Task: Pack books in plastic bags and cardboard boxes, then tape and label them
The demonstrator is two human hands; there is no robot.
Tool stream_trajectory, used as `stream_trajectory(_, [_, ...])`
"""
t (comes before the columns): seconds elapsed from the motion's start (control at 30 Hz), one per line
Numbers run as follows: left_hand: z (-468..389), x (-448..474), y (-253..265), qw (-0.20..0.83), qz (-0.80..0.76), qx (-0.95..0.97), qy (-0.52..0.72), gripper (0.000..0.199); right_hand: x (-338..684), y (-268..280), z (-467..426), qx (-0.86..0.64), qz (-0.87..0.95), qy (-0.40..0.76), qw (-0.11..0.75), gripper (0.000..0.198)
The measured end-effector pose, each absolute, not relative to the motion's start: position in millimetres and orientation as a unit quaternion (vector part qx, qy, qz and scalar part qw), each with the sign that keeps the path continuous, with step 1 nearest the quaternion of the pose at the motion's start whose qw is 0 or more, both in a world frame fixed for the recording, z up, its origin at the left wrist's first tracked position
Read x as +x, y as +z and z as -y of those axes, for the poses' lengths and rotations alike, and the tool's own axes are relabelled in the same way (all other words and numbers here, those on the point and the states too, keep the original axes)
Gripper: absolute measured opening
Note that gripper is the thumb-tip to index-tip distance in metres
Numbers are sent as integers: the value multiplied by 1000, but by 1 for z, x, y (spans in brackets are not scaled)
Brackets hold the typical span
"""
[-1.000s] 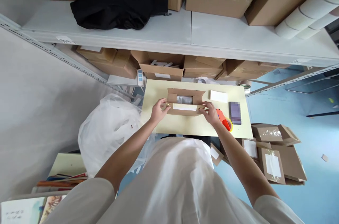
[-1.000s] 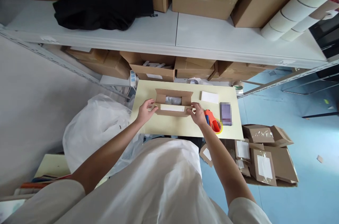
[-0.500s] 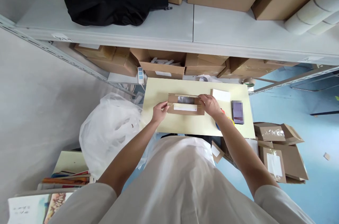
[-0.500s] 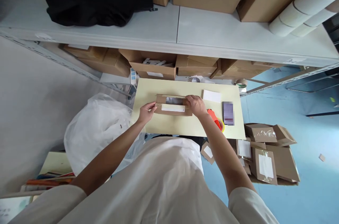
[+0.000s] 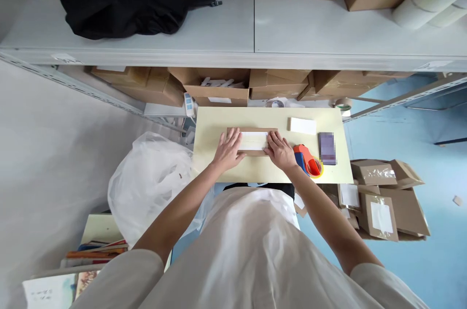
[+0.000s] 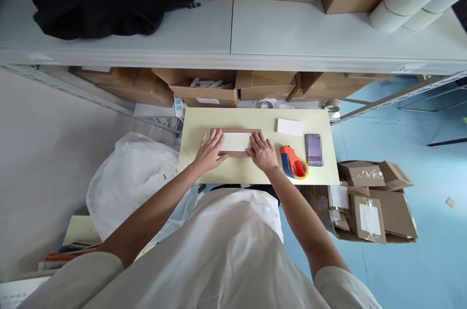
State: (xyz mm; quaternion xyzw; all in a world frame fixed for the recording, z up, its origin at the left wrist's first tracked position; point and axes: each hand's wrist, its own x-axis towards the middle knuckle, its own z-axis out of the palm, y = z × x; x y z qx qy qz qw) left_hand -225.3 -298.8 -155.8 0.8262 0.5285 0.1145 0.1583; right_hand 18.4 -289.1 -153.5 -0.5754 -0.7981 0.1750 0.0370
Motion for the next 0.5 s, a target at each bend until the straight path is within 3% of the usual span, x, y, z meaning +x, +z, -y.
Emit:
stream_trajectory(0.13, [301,-215,-164,157,-532,830,65,81,26,-155,298,-583,789,189,52,58])
stream_trajectory(0.3, [303,-215,-172,158,-542,824,57,81,82,-178,342,-761,622,150,106,64])
stream_trajectory(0.5, [306,-213,-165,153,-542,825,49,78,128,-205,369,-838,499,218,-43,57])
